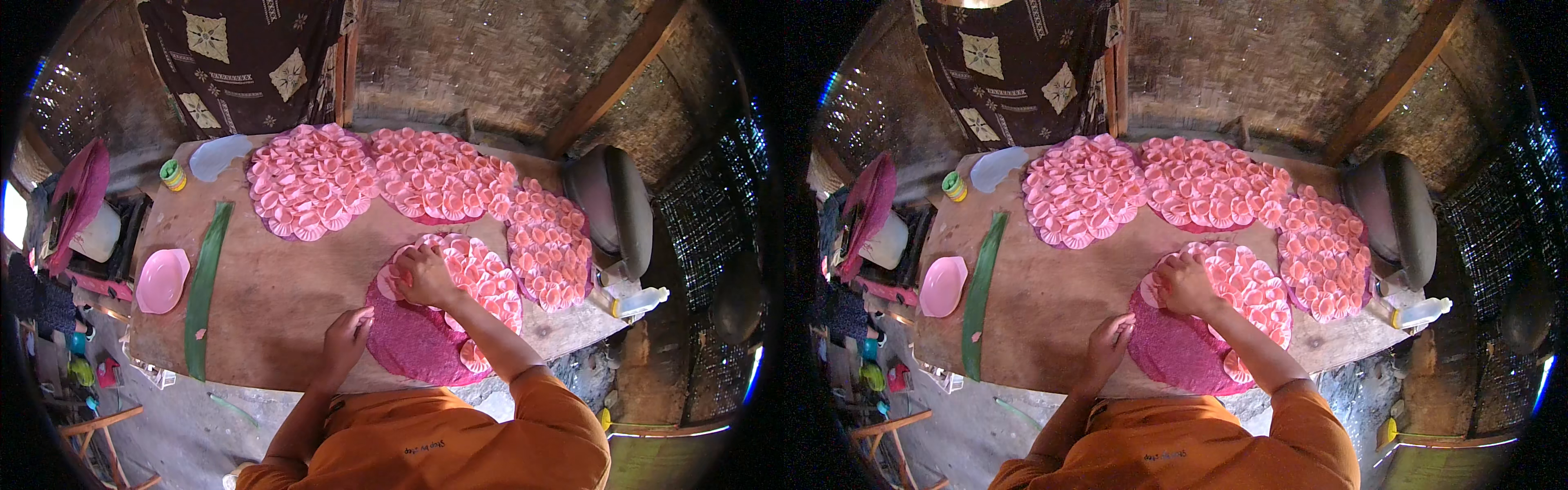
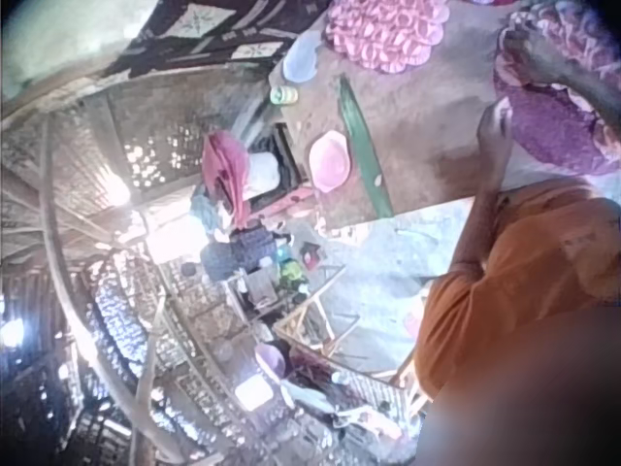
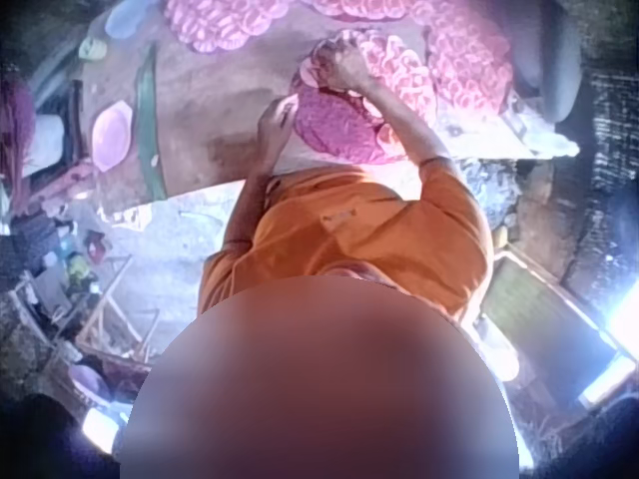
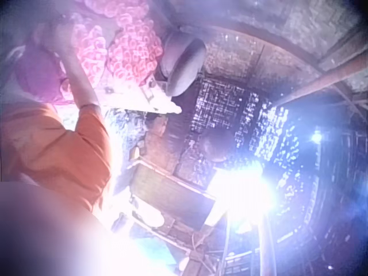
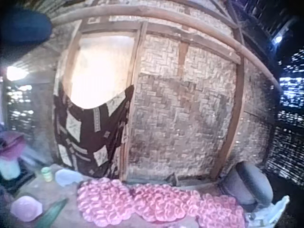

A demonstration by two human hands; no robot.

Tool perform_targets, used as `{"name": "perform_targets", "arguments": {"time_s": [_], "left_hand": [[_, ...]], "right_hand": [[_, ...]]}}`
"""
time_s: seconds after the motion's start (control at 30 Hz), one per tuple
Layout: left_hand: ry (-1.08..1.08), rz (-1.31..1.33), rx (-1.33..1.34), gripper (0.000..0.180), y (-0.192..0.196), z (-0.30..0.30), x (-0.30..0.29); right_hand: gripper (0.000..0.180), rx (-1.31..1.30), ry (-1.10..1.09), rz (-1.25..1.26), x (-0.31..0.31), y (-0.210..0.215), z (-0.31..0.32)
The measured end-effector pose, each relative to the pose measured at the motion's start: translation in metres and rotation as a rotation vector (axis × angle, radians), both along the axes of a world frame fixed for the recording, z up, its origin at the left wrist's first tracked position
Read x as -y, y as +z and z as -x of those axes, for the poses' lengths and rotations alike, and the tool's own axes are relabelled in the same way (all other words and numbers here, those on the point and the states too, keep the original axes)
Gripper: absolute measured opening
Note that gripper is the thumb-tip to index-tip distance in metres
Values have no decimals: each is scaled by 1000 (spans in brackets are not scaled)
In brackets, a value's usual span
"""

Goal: The person arranges pink petal-shaped items onto circular pink mats on a wooden table, placing them one by one in concentric patterns. The person briefly moves a green leaf and a pink bowl, then returns to arranging petals. The person also briefly walks away and returns to the table.

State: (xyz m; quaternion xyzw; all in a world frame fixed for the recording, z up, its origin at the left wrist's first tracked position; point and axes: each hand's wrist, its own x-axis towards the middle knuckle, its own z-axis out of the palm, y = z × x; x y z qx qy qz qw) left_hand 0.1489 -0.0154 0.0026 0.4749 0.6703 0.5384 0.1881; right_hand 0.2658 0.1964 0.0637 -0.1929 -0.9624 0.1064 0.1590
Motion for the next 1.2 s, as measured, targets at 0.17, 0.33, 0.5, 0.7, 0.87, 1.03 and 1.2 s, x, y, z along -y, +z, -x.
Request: {"name": "perform_targets", "arguments": {"time_s": [0.17,0.33,0.5,0.7,0.87,1.03,1.2], "left_hand": [[6,37,75,24,-5,-1,-1],[14,51,-42,26,-5,1,0],[27,96,-24,25,-3,2,0],[21,76,-32,22,7,1,0],[20,57,-87,19,7,0,-1],[-28,-1,-23,19,2,0,-3],[-60,4,-13,18,1,2,-2]], "right_hand": [[24,-151,-108,74,-33,-14,-15],[20,-256,-605,40,-179,-17,-74],[22,-119,-904,-117,-246,-44,-117],[23,-142,-767,-138,-224,-19,-117],[16,-148,-533,-5,-124,30,-144],[20,-110,-383,-36,-2,41,-157],[14,12,-431,140,65,23,-153]]}}
